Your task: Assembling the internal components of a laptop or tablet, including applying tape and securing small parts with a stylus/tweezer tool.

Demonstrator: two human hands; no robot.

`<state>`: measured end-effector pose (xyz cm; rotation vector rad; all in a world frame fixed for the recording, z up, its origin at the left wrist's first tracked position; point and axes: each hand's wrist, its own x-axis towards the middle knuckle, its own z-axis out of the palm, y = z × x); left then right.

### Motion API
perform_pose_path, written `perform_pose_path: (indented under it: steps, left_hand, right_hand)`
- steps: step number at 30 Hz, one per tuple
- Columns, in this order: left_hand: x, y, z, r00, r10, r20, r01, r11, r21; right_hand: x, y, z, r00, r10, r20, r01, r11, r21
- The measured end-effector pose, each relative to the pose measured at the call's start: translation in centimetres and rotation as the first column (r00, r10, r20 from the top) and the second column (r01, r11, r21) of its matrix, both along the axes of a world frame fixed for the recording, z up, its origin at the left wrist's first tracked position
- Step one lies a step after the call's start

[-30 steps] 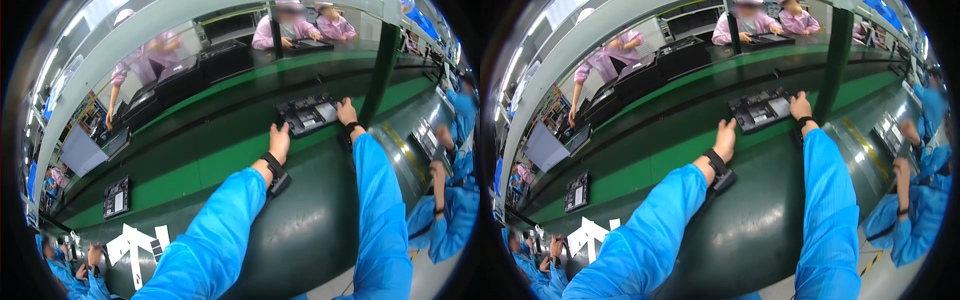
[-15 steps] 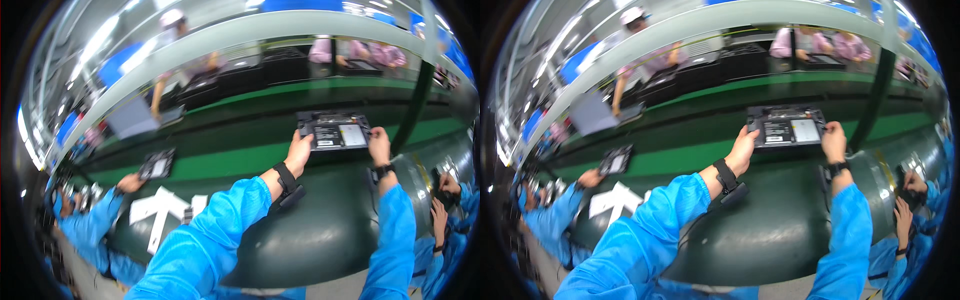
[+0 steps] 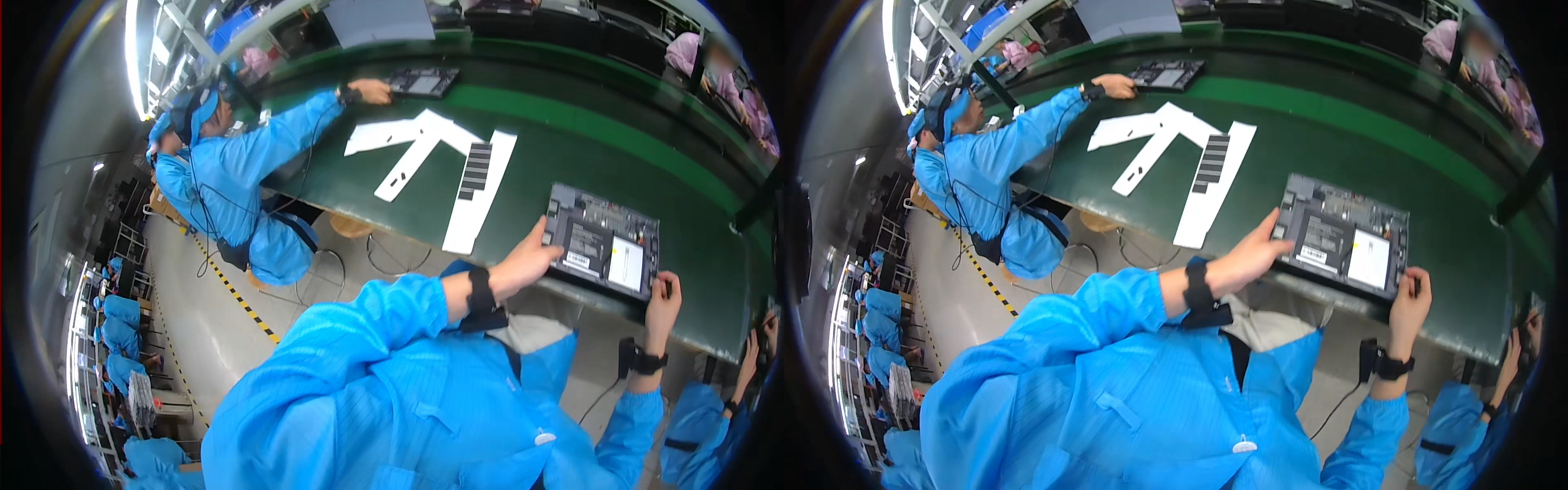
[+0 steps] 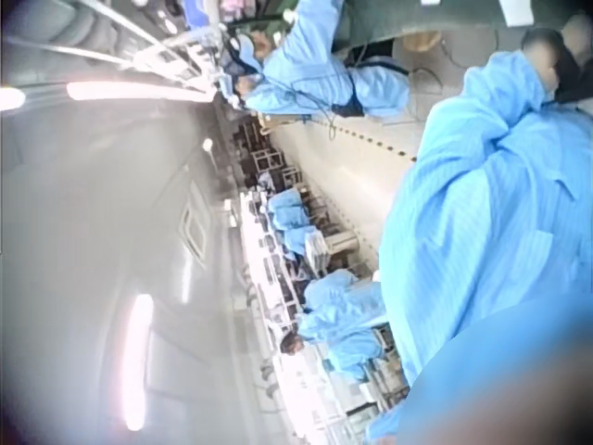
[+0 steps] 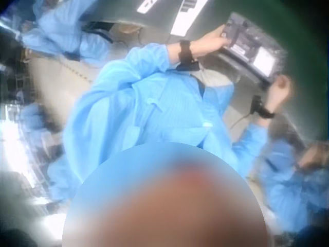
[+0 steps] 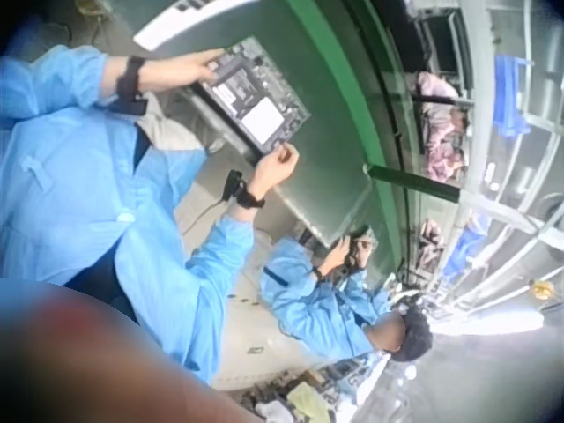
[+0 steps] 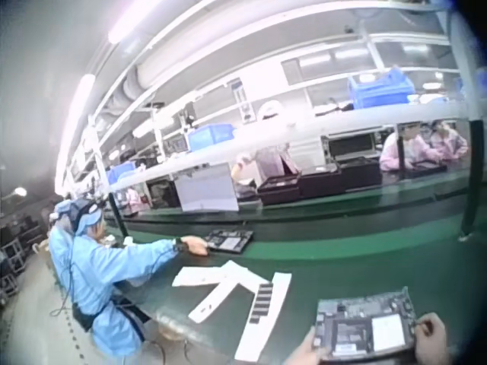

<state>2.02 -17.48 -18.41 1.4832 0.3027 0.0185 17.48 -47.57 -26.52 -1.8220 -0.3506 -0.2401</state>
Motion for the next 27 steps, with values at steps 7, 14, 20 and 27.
perform_pose_path:
  steps: [7,14,20,27]
  left_hand:
    - [-1.9,2.0,-0.7,0.987,-0.133,0.088,0.048,0.773,0.633]
    - [-9.4,11.6,-1.7,0.979,-0.132,0.157,-0.125,0.222,0.967]
    - [-11.9,11.0,-3.7,0.963,-0.228,0.145,-0.083,0.261,0.962]
    - [-9.3,12.4,-1.9,0.928,-0.321,0.192,0.024,0.565,0.825]
  right_hand:
    - [-2.3,1.3,0.2,0.965,-0.233,0.119,0.252,0.949,-0.188]
    - [-4.5,0.9,2.1,0.912,-0.365,0.187,0.356,0.931,0.083]
    - [-7.3,5.2,4.5,0.990,-0.136,0.038,0.102,0.876,0.471]
    - [-11.8,21.3,9.2,0.890,0.367,-0.272,-0.326,0.927,0.182]
